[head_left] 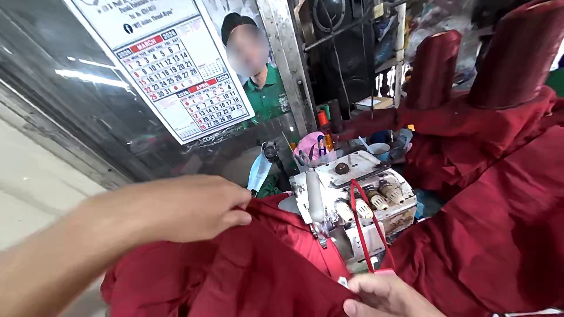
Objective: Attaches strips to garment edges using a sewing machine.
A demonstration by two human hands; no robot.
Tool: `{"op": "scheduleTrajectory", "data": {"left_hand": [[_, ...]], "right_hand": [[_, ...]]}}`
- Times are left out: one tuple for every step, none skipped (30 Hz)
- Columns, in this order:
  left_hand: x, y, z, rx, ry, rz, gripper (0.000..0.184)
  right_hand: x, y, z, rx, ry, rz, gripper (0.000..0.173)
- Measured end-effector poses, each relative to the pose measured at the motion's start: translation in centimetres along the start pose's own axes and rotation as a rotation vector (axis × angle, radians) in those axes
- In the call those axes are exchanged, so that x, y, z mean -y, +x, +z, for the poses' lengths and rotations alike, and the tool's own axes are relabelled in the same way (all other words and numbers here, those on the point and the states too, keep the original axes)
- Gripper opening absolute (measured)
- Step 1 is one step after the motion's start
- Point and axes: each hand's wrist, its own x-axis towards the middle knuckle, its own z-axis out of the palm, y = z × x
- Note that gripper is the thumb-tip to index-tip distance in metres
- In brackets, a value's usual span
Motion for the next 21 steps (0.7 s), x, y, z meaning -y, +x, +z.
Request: {"op": "scheduleTrajectory", "data": {"left_hand": [[0.4,-0.6,-1.2,-0.008,-0.015,-0.010,0.028],[0.7,-1.5,-2.1,-0.011,-0.045,-0.015,0.029],[0.8,-2.5,-2.7,-0.014,-0.086,-0.001,0.033],[0.6,-3.4,-2.9,0.001,-0.150,0.022,0.038],[0.0,-4.0,-2.7,0.020,-0.219,0.057,0.041],[-0.2,-4.1,-1.5,0.003,-0.254,0.097,0.042],[-0.5,-3.8,-0.5,0.013,-0.210,0.106,0.044],[-0.9,-3.3,-0.1,0.050,-0.112,0.074,0.046],[-1.1,-2.6,0.3,0.088,-0.028,0.020,0.048],[-1.0,-1.9,0.5,0.103,0.037,-0.032,0.049],[-0.8,-1.6,0.4,0.100,0.063,-0.070,0.049],[-0.4,-1.7,0.1,0.049,0.060,-0.064,0.047],[0.0,-2.2,-0.1,-0.028,0.042,-0.019,0.046],[0.2,-2.8,-0.3,-0.091,-0.006,0.035,0.045],[0.2,-3.4,-0.5,-0.127,-0.069,0.083,0.043],[-0.1,-3.8,-1.0,-0.096,-0.096,0.100,0.041],[-0.4,-3.9,-1.2,-0.073,-0.078,0.098,0.039],[-0.4,-3.7,-1.0,-0.062,-0.029,0.071,0.037],[-0.3,-3.3,-0.6,-0.048,0.009,0.038,0.036],[-0.1,-3.0,-0.4,-0.027,0.013,0.013,0.036],[0.0,-2.8,-0.2,-0.028,-0.025,0.024,0.036]], "right_hand": [[-0.5,1.1,-0.4,0.025,0.034,-0.028,0.020],[-0.6,2.1,-0.9,0.059,0.069,-0.043,0.020],[-0.7,2.8,-1.4,0.099,0.103,-0.049,0.021],[-0.8,3.4,-1.9,0.144,0.125,-0.049,0.021],[-1.0,3.8,-2.4,0.182,0.128,-0.046,0.020],[-1.1,4.0,-2.7,0.210,0.122,-0.046,0.019],[-1.2,4.1,-3.0,0.232,0.111,-0.039,0.020],[-1.2,4.1,-3.1,0.246,0.100,-0.036,0.020],[-1.2,4.1,-3.2,0.254,0.092,-0.035,0.021],[-1.2,4.2,-3.2,0.255,0.090,-0.035,0.021],[-1.2,4.3,-3.1,0.251,0.092,-0.038,0.022],[-1.2,4.4,-3.0,0.243,0.094,-0.045,0.022],[-1.2,4.4,-2.9,0.234,0.094,-0.051,0.022],[-1.2,4.4,-2.8,0.229,0.094,-0.057,0.022],[-1.2,4.4,-2.8,0.229,0.092,-0.057,0.022],[-1.1,4.4,-2.8,0.228,0.093,-0.055,0.023],[-1.1,4.4,-2.7,0.228,0.098,-0.054,0.023],[-1.2,4.4,-2.7,0.229,0.105,-0.049,0.022],[-1.3,4.4,-2.7,0.229,0.103,-0.053,0.023],[-1.5,4.4,-2.8,0.227,0.100,-0.061,0.022],[-1.5,4.4,-2.7,0.222,0.097,-0.061,0.022]]}}
